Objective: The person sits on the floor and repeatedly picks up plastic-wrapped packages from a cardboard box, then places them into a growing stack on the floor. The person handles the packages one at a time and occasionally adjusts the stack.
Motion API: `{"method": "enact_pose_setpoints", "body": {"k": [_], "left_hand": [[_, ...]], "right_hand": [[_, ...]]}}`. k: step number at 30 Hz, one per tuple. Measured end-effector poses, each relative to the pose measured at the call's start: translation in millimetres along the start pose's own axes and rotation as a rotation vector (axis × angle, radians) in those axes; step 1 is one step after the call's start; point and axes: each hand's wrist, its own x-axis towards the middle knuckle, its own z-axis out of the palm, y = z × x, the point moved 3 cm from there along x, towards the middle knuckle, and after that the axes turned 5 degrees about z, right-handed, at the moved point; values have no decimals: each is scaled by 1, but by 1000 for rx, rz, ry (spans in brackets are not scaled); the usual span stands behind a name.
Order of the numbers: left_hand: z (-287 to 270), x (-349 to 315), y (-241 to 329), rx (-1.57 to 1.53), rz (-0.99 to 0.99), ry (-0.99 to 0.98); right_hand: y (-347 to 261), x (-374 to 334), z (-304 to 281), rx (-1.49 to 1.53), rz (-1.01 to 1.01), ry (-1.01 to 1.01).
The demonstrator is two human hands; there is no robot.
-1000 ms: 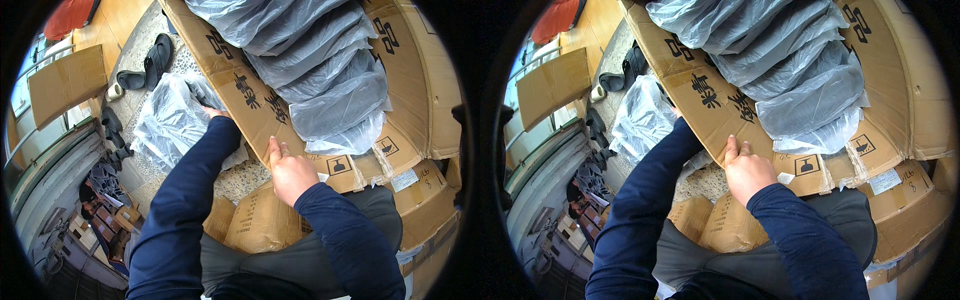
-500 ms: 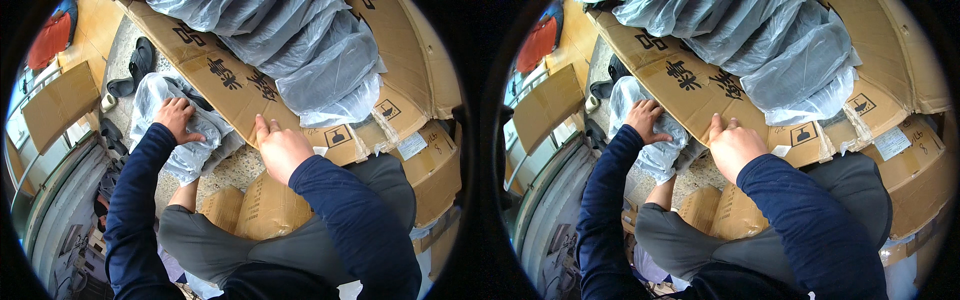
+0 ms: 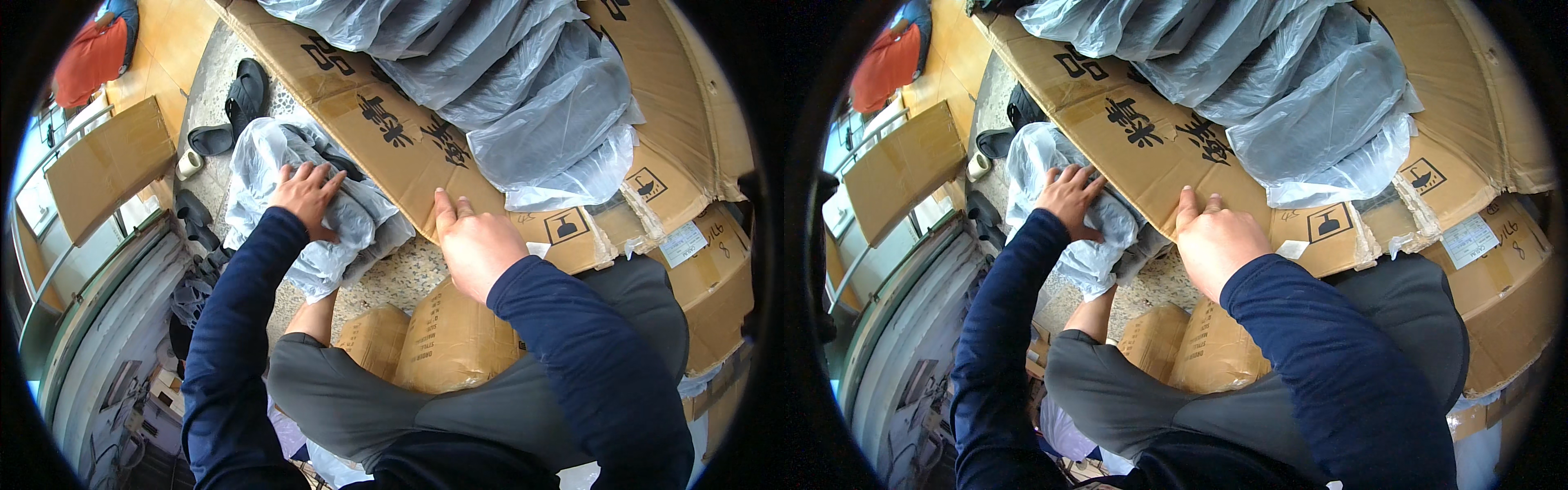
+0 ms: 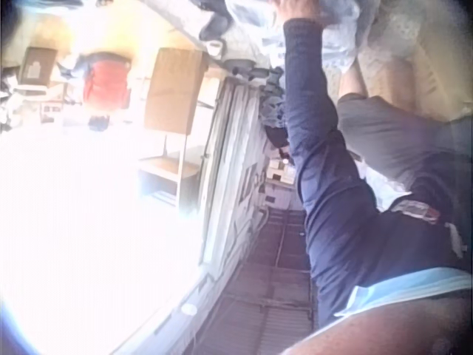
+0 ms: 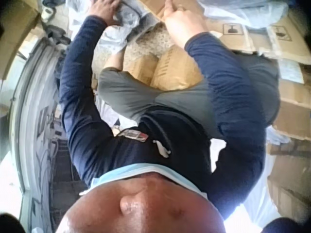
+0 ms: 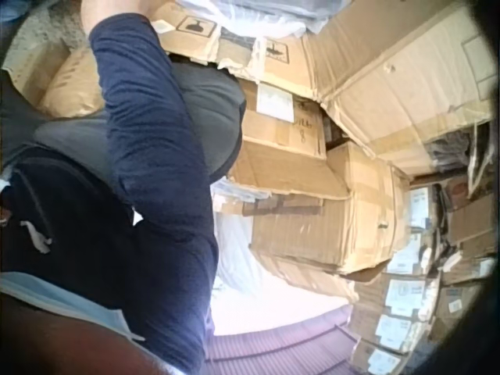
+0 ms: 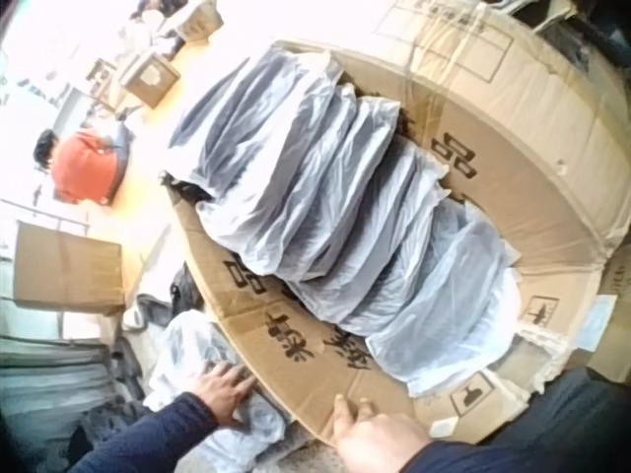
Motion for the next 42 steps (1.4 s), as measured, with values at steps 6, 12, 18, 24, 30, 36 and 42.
{"method": "enact_pose_setpoints", "body": {"k": [6,12,18,24,30,36,42], "left_hand": [[5,33,4,38,108,-290],[13,1,8,40,131,-2],[12,-14,8,-5,75,54],[7,40,10,-59,36,-124],[94,155,15,-152,-259,-83],[91,197,38,-344,-570,-556],[88,196,62,-402,-587,-467]], "right_hand": [[0,0,-1,-1,-10,-3],[1,0,3,-15,0,9],[1,1,2,-10,-1,-10],[9,2,-6,-29,-46,-46],[2,1,-10,-75,-92,-53],[10,4,-10,-25,-71,-33],[8,2,-8,-43,-100,-64]]}}
